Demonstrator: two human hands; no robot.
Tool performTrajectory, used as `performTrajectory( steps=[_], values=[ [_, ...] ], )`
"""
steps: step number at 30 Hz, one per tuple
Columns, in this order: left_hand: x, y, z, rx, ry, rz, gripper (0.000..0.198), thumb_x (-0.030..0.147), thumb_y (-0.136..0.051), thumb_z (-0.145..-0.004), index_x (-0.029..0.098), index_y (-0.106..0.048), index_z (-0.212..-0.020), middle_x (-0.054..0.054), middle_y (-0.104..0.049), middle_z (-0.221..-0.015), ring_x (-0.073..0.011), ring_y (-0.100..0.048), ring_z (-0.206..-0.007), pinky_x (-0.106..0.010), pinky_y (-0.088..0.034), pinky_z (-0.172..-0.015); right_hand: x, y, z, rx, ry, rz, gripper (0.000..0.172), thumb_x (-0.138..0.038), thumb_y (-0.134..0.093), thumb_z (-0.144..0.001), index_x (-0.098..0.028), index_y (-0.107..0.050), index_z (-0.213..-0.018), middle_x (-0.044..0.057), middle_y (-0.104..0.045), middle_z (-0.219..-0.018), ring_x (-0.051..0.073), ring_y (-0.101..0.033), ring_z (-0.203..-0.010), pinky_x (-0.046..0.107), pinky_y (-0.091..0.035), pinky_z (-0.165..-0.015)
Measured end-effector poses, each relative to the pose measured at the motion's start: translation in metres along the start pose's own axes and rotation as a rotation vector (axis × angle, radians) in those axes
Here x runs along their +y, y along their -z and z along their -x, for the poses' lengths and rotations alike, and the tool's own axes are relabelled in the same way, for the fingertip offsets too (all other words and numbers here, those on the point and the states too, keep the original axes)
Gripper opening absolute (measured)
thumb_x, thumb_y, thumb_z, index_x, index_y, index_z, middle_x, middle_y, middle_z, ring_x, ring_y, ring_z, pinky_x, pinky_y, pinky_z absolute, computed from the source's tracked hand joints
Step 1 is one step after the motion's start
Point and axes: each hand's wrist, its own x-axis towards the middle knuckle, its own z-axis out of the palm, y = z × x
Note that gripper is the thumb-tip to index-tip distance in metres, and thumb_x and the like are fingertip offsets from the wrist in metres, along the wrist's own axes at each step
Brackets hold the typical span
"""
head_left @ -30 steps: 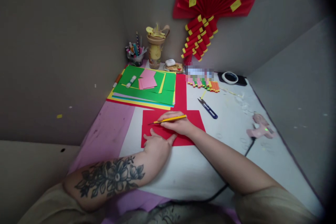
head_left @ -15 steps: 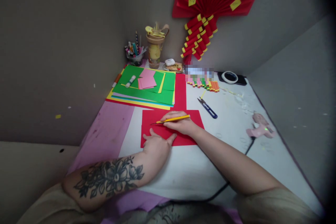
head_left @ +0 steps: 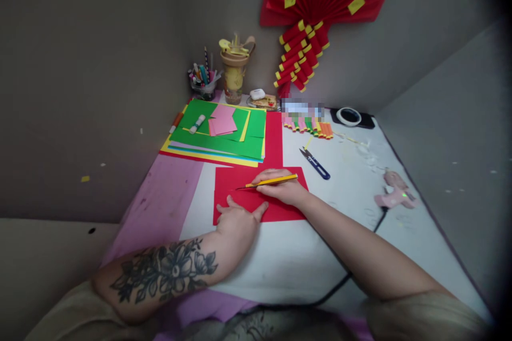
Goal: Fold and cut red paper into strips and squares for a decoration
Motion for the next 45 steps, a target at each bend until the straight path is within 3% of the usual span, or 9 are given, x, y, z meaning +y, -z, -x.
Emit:
performTrajectory(
  steps=[7, 19, 26, 38, 45],
  values=[
    [0.001, -0.008, 0.0, 0.054, 0.0, 0.104, 0.071, 0.001, -0.038, -0.087, 0.046, -0.019, -0.138, -0.031, -0.056, -0.119, -0.0401, -0.067, -0.086, -0.04, -0.055, -0.054, 0.008, 0.006, 0.007, 0.016, 0.036, -0.016, 0.015, -0.028, -0.065, -0.079, -0.021, -0.07, -0.091, 0.005, -0.07, -0.093, 0.017, -0.065, -0.086, 0.03, -0.053, -0.078],
    [-0.001, 0.001, 0.002, -0.011, -0.012, 0.023, 0.069, 0.003, -0.033, -0.09, 0.045, -0.011, -0.14, -0.033, -0.054, -0.121, -0.0343, -0.07, -0.079, -0.031, -0.052, -0.053, 0.01, 0.02, 0.015, 0.025, 0.047, 0.005, 0.014, -0.025, -0.065, -0.079, -0.02, -0.072, -0.09, 0.006, -0.07, -0.092, 0.017, -0.065, -0.085, 0.03, -0.053, -0.078],
    [-0.003, 0.004, 0.004, -0.009, -0.023, 0.051, 0.069, 0.002, -0.034, -0.089, 0.045, -0.014, -0.139, -0.031, -0.056, -0.121, -0.0318, -0.07, -0.075, -0.036, -0.054, -0.056, 0.011, 0.027, 0.019, 0.016, 0.039, 0.021, 0.014, -0.026, -0.064, -0.079, -0.021, -0.071, -0.09, 0.005, -0.07, -0.091, 0.017, -0.065, -0.083, 0.03, -0.053, -0.077],
    [-0.002, 0.004, 0.003, -0.042, -0.048, -0.036, 0.069, 0.004, -0.033, -0.09, 0.042, -0.006, -0.141, -0.033, -0.058, -0.117, -0.0289, -0.071, -0.073, -0.031, -0.051, -0.055, 0.016, 0.04, 0.027, 0.039, 0.037, 0.047, 0.014, -0.028, -0.065, -0.078, -0.021, -0.072, -0.088, 0.005, -0.071, -0.089, 0.018, -0.066, -0.081, 0.031, -0.053, -0.077],
    [-0.003, 0.004, 0.002, -0.035, -0.041, 0.012, 0.071, 0.003, -0.036, -0.088, 0.041, -0.01, -0.142, -0.032, -0.058, -0.118, -0.0287, -0.07, -0.072, -0.031, -0.051, -0.056, 0.021, 0.051, 0.036, 0.045, 0.006, 0.05, 0.014, -0.028, -0.064, -0.078, -0.021, -0.072, -0.088, 0.005, -0.071, -0.088, 0.019, -0.066, -0.082, 0.033, -0.053, -0.078]
  ],
)
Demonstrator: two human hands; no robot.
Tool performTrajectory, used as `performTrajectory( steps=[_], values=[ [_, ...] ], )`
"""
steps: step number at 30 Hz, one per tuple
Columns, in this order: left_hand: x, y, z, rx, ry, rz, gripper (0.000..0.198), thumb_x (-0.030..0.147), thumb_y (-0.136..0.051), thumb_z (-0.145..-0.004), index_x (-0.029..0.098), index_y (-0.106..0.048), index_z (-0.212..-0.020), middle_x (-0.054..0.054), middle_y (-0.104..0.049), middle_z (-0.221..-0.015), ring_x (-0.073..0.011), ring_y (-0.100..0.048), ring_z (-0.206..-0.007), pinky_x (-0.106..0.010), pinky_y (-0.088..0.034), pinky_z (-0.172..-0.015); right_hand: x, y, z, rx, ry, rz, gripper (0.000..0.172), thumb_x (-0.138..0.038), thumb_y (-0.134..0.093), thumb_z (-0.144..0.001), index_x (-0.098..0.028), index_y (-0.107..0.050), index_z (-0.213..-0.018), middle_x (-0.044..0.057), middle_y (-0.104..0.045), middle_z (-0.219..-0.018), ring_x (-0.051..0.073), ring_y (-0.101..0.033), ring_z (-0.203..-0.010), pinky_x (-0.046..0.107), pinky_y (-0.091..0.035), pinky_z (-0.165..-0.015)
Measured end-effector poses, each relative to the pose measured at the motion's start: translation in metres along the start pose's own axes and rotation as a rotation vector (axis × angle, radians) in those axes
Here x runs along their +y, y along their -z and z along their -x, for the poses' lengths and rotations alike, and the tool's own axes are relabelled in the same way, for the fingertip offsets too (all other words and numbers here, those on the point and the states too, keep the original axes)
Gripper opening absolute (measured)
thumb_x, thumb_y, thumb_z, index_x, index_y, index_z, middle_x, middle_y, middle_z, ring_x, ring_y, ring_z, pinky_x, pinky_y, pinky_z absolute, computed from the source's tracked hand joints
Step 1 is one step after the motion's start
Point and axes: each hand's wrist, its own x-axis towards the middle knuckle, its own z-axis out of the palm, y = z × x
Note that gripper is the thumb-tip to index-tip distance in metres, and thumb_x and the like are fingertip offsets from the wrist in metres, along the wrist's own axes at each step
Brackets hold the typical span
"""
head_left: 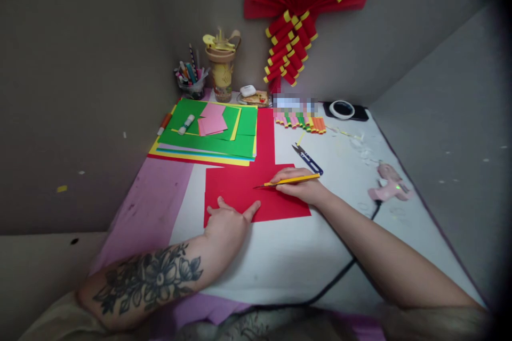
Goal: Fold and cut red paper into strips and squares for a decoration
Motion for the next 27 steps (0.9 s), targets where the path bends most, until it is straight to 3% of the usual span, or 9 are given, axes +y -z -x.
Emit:
performTrajectory(
  steps=[13, 20, 27],
  values=[
    [0.002, -0.01, -0.006, 0.013, 0.0, -0.043, 0.074, -0.001, -0.031, -0.087, 0.042, -0.008, -0.142, -0.031, -0.06, -0.115, -0.0297, -0.07, -0.071, -0.033, -0.05, -0.055, 0.011, 0.019, 0.008, -0.013, 0.022, -0.005, 0.014, -0.029, -0.064, -0.079, -0.022, -0.071, -0.089, 0.005, -0.071, -0.088, 0.019, -0.065, -0.08, 0.032, -0.053, -0.075],
    [0.003, -0.015, -0.008, 0.018, 0.005, -0.079, 0.075, -0.002, -0.029, -0.086, 0.041, -0.003, -0.142, -0.033, -0.058, -0.116, -0.0293, -0.07, -0.07, -0.03, -0.049, -0.051, 0.007, 0.028, 0.014, 0.005, -0.036, -0.001, 0.012, -0.025, -0.064, -0.077, -0.022, -0.071, -0.086, 0.004, -0.072, -0.087, 0.019, -0.066, -0.081, 0.032, -0.053, -0.075],
    [-0.002, -0.013, -0.01, 0.06, -0.032, -0.079, 0.073, 0.0, -0.032, -0.087, 0.04, -0.009, -0.144, -0.031, -0.062, -0.112, -0.028, -0.07, -0.069, -0.028, -0.049, -0.05, 0.005, 0.032, 0.015, -0.003, -0.064, -0.007, 0.011, -0.022, -0.063, -0.078, -0.021, -0.071, -0.085, 0.004, -0.071, -0.087, 0.018, -0.065, -0.079, 0.03, -0.052, -0.073]
  ],
)
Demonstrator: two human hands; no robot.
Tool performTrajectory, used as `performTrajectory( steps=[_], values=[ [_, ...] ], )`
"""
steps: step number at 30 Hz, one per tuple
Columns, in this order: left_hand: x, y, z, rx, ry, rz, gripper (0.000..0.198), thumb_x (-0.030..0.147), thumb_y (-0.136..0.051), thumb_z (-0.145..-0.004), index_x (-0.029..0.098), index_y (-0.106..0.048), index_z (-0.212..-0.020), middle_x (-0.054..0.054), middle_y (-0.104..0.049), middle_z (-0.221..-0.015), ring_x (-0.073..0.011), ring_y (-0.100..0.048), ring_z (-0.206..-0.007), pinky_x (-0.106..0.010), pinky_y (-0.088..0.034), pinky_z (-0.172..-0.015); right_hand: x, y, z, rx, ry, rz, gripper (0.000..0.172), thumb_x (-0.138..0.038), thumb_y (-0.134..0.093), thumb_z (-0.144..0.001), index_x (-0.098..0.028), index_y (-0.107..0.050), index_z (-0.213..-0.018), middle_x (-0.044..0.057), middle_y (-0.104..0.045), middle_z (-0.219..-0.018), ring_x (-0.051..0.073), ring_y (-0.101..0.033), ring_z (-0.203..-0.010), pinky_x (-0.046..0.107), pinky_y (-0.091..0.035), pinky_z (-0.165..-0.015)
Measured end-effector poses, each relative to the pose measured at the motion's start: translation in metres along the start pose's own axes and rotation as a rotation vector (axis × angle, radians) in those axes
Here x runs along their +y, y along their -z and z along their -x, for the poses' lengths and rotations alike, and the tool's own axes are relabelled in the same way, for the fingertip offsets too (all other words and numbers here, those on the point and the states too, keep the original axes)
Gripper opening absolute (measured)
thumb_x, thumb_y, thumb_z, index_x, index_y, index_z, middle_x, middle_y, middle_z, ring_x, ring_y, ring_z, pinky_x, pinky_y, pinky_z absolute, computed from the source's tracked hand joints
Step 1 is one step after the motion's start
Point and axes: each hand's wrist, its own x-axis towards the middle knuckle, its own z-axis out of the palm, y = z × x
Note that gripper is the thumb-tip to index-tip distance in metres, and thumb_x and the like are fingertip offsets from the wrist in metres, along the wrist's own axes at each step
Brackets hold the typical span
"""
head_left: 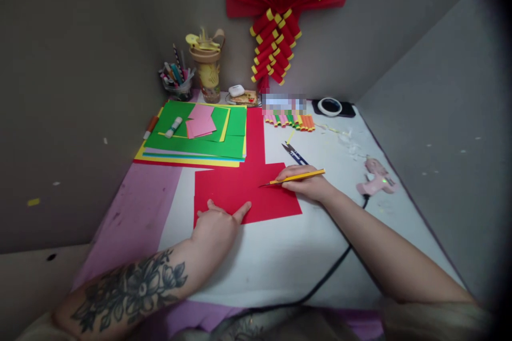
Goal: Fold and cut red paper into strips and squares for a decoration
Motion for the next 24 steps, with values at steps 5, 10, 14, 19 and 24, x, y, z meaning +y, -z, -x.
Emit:
performTrajectory(
  steps=[5, 10, 14, 19, 24],
  values=[
    [-0.004, 0.002, -0.002, 0.024, -0.085, 0.018, 0.066, 0.004, -0.035, -0.088, 0.034, -0.021, -0.145, -0.022, -0.068, -0.095, -0.027, -0.068, -0.076, -0.028, -0.048, -0.055, 0.005, 0.0, -0.001, 0.002, 0.029, -0.033, 0.011, -0.023, -0.064, -0.077, -0.021, -0.071, -0.086, 0.004, -0.071, -0.087, 0.018, -0.064, -0.081, 0.031, -0.051, -0.076],
    [0.002, 0.001, 0.0, 0.105, -0.067, -0.043, 0.065, 0.003, -0.033, -0.087, 0.03, -0.027, -0.145, -0.025, -0.061, -0.113, -0.0256, -0.067, -0.075, -0.03, -0.048, -0.055, 0.005, -0.002, 0.0, 0.023, 0.005, -0.043, 0.012, -0.022, -0.065, -0.076, -0.021, -0.072, -0.085, 0.004, -0.071, -0.087, 0.019, -0.064, -0.082, 0.031, -0.051, -0.078],
    [0.007, 0.005, -0.002, 0.064, -0.072, -0.019, 0.063, 0.002, -0.032, -0.085, 0.026, -0.033, -0.143, -0.023, -0.04, -0.141, -0.0251, -0.067, -0.074, -0.032, -0.049, -0.05, 0.007, -0.003, 0.001, 0.033, 0.011, -0.075, 0.012, -0.022, -0.065, -0.075, -0.022, -0.072, -0.085, 0.004, -0.07, -0.088, 0.018, -0.064, -0.081, 0.031, -0.051, -0.077],
    [0.006, 0.007, -0.016, 0.169, -0.279, -0.062, 0.045, 0.003, -0.036, -0.085, 0.006, -0.053, -0.127, -0.023, -0.05, -0.131, -0.0242, -0.064, -0.085, -0.035, -0.053, -0.065, 0.009, -0.001, 0.001, 0.006, 0.015, -0.087, 0.014, -0.024, -0.065, -0.076, -0.021, -0.072, -0.088, 0.004, -0.07, -0.091, 0.019, -0.064, -0.085, 0.031, -0.05, -0.08],
    [0.009, 0.012, -0.032, 0.301, -0.374, -0.002, 0.025, 0.007, -0.041, -0.087, 0.008, -0.065, -0.095, -0.018, -0.061, -0.107, -0.0236, -0.059, -0.09, -0.033, -0.052, -0.071, 0.005, -0.002, 0.0, 0.021, 0.024, -0.089, 0.014, -0.022, -0.064, -0.075, -0.02, -0.071, -0.087, 0.004, -0.07, -0.09, 0.018, -0.063, -0.084, 0.031, -0.05, -0.08]
  ],
)
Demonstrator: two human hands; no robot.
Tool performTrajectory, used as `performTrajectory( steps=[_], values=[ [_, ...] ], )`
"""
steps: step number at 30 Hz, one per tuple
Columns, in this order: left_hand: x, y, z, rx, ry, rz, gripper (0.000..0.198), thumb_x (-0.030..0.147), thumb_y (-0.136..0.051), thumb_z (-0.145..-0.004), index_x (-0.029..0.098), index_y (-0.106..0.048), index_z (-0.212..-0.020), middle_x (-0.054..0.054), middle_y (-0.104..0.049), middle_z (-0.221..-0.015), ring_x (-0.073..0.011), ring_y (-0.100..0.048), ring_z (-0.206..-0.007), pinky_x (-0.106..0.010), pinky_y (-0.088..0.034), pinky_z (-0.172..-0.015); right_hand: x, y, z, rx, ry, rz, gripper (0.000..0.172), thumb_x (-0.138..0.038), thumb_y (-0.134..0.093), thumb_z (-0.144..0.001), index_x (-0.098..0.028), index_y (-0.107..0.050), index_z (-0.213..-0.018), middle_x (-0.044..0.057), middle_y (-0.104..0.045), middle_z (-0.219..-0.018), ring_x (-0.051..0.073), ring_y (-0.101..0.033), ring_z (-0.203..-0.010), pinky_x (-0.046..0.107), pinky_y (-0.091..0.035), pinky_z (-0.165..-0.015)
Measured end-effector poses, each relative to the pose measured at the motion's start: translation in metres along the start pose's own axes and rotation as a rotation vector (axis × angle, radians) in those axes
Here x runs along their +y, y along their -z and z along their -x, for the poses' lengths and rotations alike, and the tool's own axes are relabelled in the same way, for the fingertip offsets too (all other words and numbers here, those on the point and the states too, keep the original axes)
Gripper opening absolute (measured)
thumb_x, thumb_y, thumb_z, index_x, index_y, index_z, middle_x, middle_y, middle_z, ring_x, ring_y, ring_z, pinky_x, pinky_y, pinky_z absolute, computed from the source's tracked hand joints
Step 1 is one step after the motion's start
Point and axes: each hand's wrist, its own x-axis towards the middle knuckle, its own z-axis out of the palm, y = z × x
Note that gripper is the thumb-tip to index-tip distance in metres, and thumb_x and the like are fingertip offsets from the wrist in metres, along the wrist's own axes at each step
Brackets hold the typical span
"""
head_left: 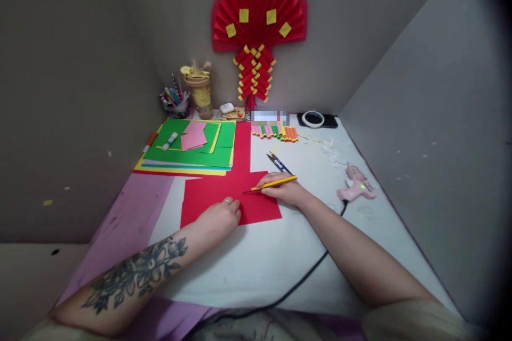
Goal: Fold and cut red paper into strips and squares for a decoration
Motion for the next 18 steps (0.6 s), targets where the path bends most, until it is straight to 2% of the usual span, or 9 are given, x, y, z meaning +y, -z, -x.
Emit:
performTrajectory(
  steps=[4, 8, 11, 15, 18],
  values=[
    [0.0, -0.004, -0.006, 0.088, 0.025, 0.03, 0.023, 0.011, -0.04, -0.089, 0.012, -0.059, -0.103, -0.013, -0.06, -0.095, -0.0233, -0.058, -0.086, -0.034, -0.051, -0.068, -0.003, 0.0, -0.001, -0.006, 0.025, 0.021, 0.013, -0.021, -0.064, -0.075, -0.02, -0.072, -0.086, 0.004, -0.071, -0.088, 0.018, -0.064, -0.083, 0.031, -0.05, -0.079],
    [-0.003, -0.016, -0.007, 0.183, 0.025, 0.033, 0.038, 0.012, -0.037, -0.09, 0.018, -0.047, -0.127, -0.012, -0.056, -0.116, -0.022, -0.057, -0.093, -0.033, -0.051, -0.073, -0.004, 0.002, -0.003, -0.021, 0.023, 0.026, 0.014, -0.022, -0.064, -0.075, -0.02, -0.072, -0.086, 0.004, -0.071, -0.088, 0.019, -0.064, -0.083, 0.031, -0.05, -0.079],
    [-0.005, -0.022, -0.008, 0.186, 0.0, 0.037, 0.044, 0.012, -0.036, -0.09, 0.019, -0.043, -0.133, -0.011, -0.05, -0.132, -0.0214, -0.057, -0.096, -0.033, -0.051, -0.076, -0.005, 0.0, -0.003, -0.017, 0.004, 0.015, 0.014, -0.021, -0.065, -0.073, -0.02, -0.072, -0.085, 0.005, -0.07, -0.088, 0.019, -0.064, -0.084, 0.032, -0.05, -0.08],
    [-0.006, -0.023, -0.009, 0.17, 0.004, 0.038, 0.047, 0.011, -0.035, -0.09, 0.019, -0.042, -0.135, -0.011, -0.05, -0.135, -0.0233, -0.057, -0.097, -0.033, -0.052, -0.072, -0.005, -0.01, -0.002, 0.033, -0.154, -0.21, 0.014, -0.018, -0.067, -0.067, -0.018, -0.07, -0.081, 0.007, -0.07, -0.094, 0.017, -0.065, -0.071, 0.032, -0.053, -0.069],
    [-0.004, -0.023, -0.009, 0.171, 0.009, 0.048, 0.049, 0.01, -0.036, -0.089, 0.018, -0.041, -0.137, -0.012, -0.05, -0.136, -0.0239, -0.057, -0.096, -0.033, -0.051, -0.068, -0.005, -0.018, -0.002, 0.072, -0.263, -0.374, 0.015, -0.017, -0.066, -0.067, -0.016, -0.068, -0.083, 0.005, -0.071, -0.079, 0.016, -0.066, -0.064, 0.03, -0.053, -0.064]
  ],
)
